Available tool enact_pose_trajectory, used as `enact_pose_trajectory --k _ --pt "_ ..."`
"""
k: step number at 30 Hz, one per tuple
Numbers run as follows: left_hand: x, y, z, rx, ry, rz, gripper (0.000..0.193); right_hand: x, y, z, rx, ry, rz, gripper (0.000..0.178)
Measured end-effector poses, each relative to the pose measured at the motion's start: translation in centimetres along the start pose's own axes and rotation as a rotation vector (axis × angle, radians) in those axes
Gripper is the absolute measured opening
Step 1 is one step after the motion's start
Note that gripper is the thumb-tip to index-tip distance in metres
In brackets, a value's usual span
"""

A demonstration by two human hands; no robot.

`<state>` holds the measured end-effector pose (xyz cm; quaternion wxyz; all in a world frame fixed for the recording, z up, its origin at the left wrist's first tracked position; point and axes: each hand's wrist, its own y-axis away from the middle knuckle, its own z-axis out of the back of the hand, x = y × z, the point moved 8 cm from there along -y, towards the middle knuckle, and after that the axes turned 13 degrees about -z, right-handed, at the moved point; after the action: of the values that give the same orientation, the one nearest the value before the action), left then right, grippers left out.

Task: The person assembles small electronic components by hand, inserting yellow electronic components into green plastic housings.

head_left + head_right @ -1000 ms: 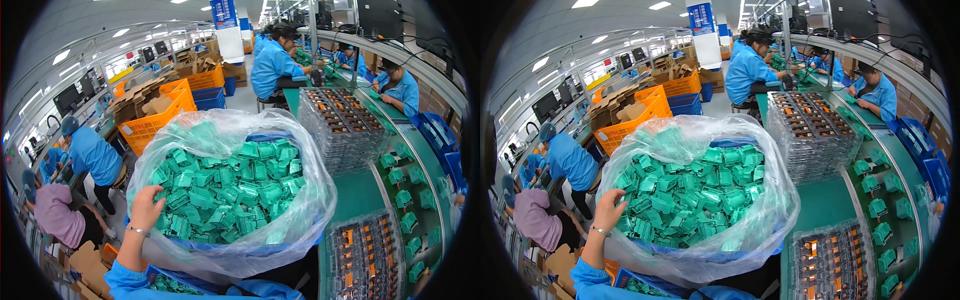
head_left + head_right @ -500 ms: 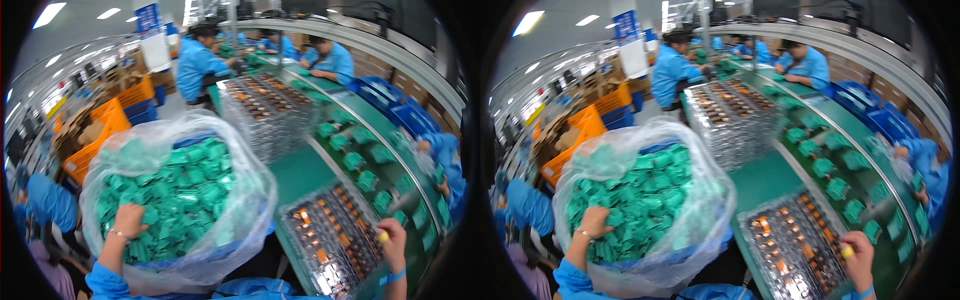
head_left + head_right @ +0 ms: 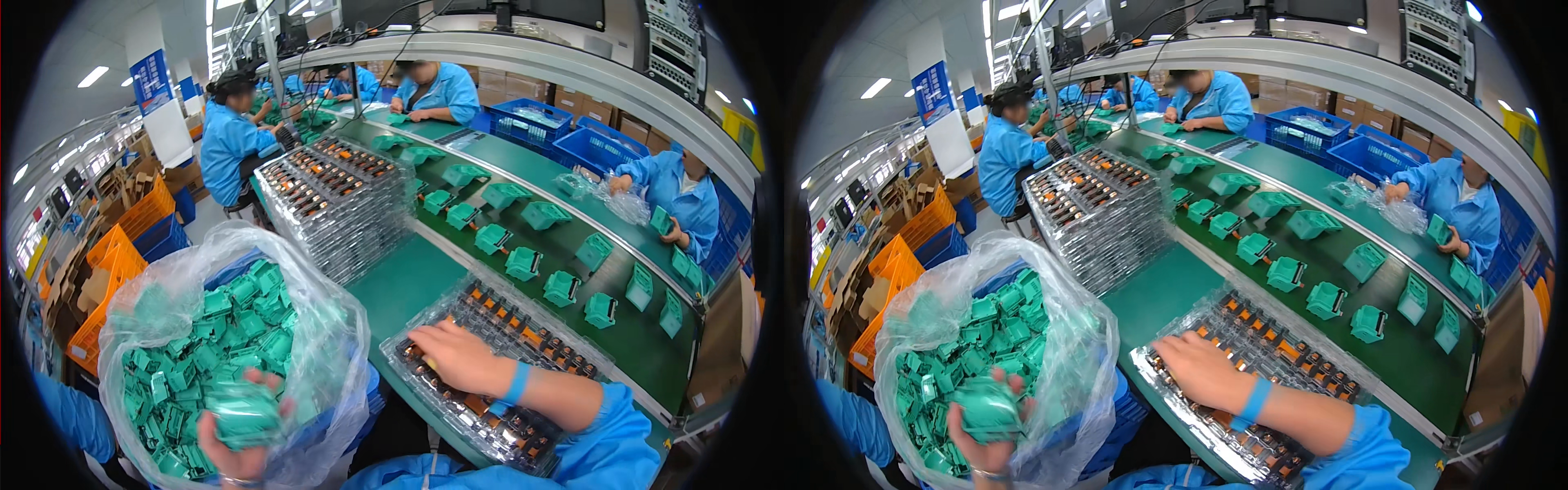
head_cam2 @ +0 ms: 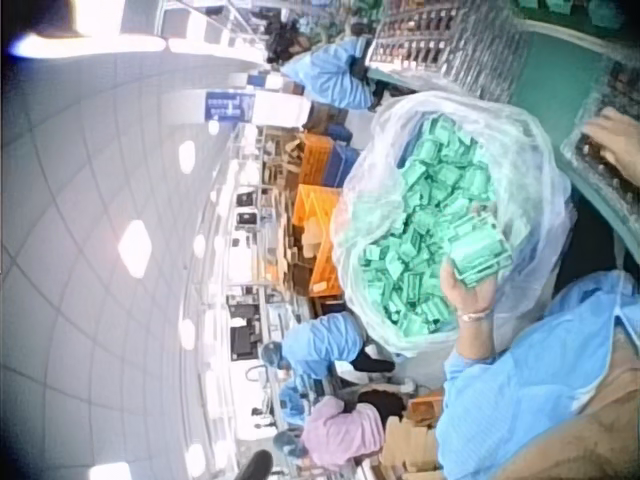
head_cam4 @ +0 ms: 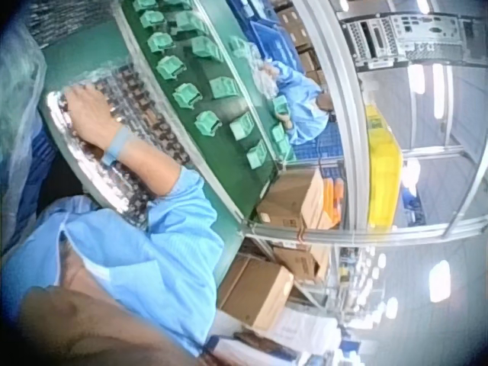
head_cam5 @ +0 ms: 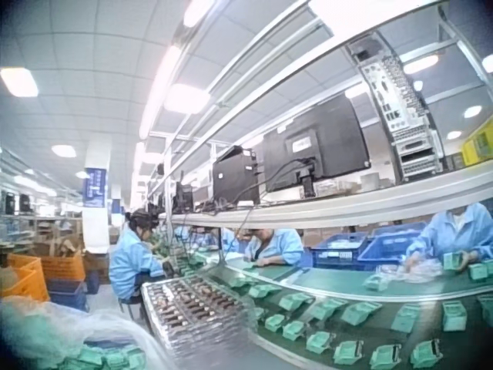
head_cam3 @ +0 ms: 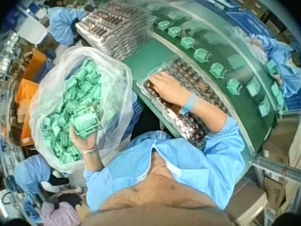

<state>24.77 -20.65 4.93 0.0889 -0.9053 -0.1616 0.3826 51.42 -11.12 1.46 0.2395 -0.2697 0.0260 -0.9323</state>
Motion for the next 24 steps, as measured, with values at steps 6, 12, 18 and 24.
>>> enact_pose_trajectory --k 6,12,18,24 --pt "10.7 4.2 -4.7 0.067 0.35 0.585 0.06 -0.2 -2.4 -2.8 -0.157 0.235 0.194 0.029" --pt "15.1 3.3 -4.5 0.039 0.329 0.62 0.055 -0.7 -3.8 -3.4 -0.088 0.37 0.199 0.018" --pt "17.0 3.0 -2.9 -0.021 0.25 0.718 0.046 -0.4 -3.0 -4.0 -0.165 0.519 0.341 0.012" --pt "17.2 2.5 -3.2 -0.198 0.132 0.694 0.055 -4.3 -0.5 3.4 -0.242 -0.188 -0.147 0.024"
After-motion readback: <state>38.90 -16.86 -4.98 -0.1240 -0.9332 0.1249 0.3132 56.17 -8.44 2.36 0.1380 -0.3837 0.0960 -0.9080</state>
